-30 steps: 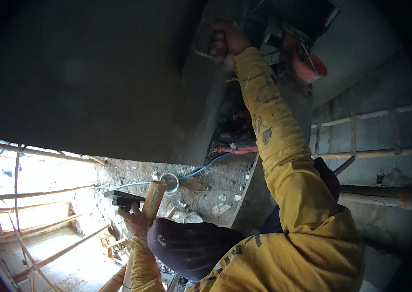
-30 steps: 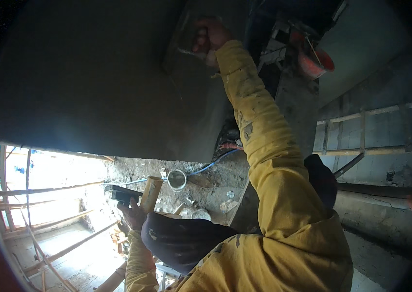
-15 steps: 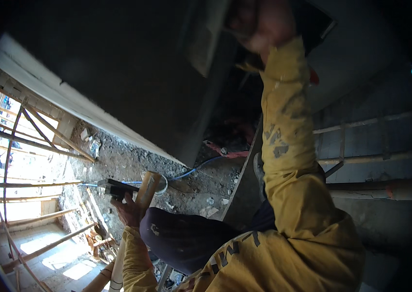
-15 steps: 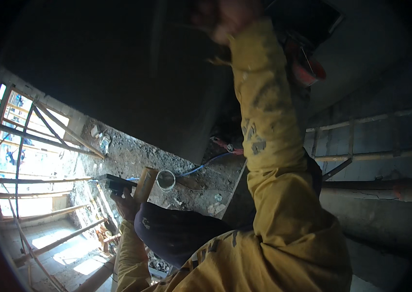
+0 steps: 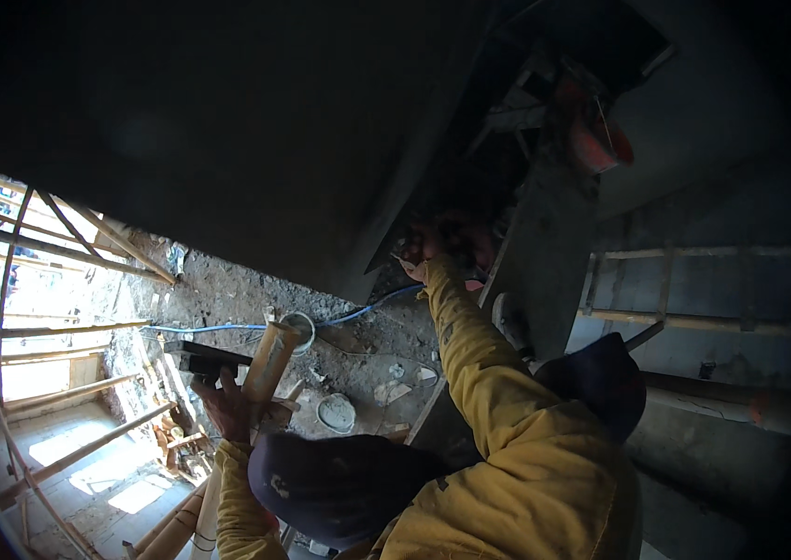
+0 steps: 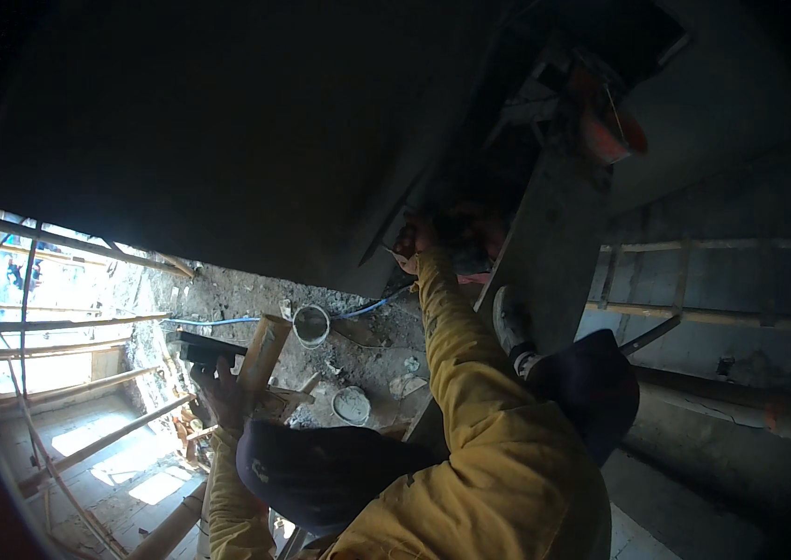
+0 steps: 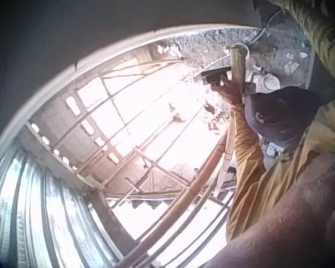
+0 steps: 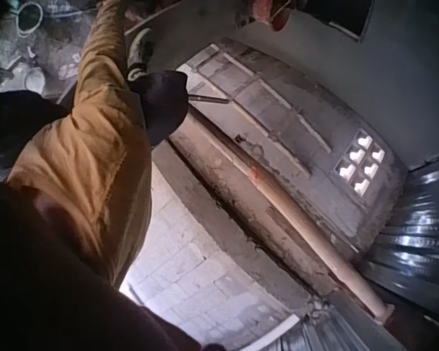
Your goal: The person rubs a concrete wall with a float, applies plaster along the wall and corner using trowels, and scrapes the trowels together.
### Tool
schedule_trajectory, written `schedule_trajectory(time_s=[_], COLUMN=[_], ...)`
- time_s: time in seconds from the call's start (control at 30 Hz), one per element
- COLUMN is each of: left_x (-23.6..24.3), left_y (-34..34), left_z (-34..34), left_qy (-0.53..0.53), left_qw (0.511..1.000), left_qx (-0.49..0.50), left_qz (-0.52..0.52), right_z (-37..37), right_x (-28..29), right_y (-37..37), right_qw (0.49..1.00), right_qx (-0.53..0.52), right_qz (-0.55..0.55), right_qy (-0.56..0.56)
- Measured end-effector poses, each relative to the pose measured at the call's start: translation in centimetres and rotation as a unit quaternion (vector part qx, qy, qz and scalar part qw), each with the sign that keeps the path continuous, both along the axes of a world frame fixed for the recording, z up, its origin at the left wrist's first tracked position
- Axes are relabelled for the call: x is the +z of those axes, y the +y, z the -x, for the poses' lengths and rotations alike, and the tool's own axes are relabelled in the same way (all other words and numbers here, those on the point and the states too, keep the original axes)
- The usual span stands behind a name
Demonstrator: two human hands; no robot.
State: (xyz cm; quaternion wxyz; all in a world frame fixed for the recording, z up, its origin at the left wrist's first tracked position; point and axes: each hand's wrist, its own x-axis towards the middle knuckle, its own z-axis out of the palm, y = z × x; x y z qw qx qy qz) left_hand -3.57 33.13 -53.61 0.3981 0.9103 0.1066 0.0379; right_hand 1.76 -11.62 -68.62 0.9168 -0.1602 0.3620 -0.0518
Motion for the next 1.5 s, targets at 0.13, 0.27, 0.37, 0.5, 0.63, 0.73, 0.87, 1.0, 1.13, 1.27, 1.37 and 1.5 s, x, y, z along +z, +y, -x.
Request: schedule_trajectory(time_s=[0.13,0.27,0.37,0.5,0.63,0.73,0.87,1.0,1.13,1.27,1.37,1.5], left_x=[-0.1,-0.2,-0.1,0.6,1.2,1.5,1.3,0.8,0.7,1.0,1.3,1.2], left_y=[0.1,0.1,-0.2,-0.8,-1.4,-1.4,-1.0,-0.7,-0.5,-0.6,-0.6,-0.7], left_z=[-0.1,-0.1,-0.2,-0.2,0.0,0.1,0.0,-0.1,0.1,0.0,0.1,0.1], left_qy=[0.008,0.011,0.023,0.019,0.042,0.011,0.053,0.051,0.042,0.054,0.088,0.069], left_qw=[0.999,1.000,0.999,0.999,0.999,0.999,0.998,0.996,0.997,0.997,0.994,0.996], left_qx=[0.006,0.013,0.029,0.023,0.033,0.008,0.026,0.034,0.025,0.027,0.027,0.036], left_qz=[-0.048,-0.016,-0.009,0.022,-0.007,-0.049,-0.032,-0.069,-0.056,-0.042,-0.052,-0.051], right_z=[-1.8,-3.7,-5.0,-5.9,-5.6,-5.6,-5.9,-6.5,-7.8,-9.4,-8.7,-6.1], right_x=[-3.6,-5.2,-5.2,-3.4,0.3,4.6,11.2,17.8,24.9,34.2,43.2,54.7], right_y=[-0.5,-0.8,-0.7,-0.5,-0.7,-0.8,-1.0,-2.2,-4.8,-6.3,-5.1,-1.1], right_qw=[0.999,0.996,0.995,0.996,0.996,0.996,0.992,0.986,0.964,0.932,0.886,0.880], right_qx=[0.011,0.043,0.066,0.081,0.080,0.078,0.059,0.074,0.140,0.156,0.153,0.052], right_qz=[-0.003,0.054,0.042,0.035,0.042,0.043,0.096,0.130,0.138,0.232,0.356,0.394], right_qy=[0.037,0.050,0.057,0.033,0.005,-0.017,-0.054,-0.077,-0.179,-0.232,-0.257,-0.262])
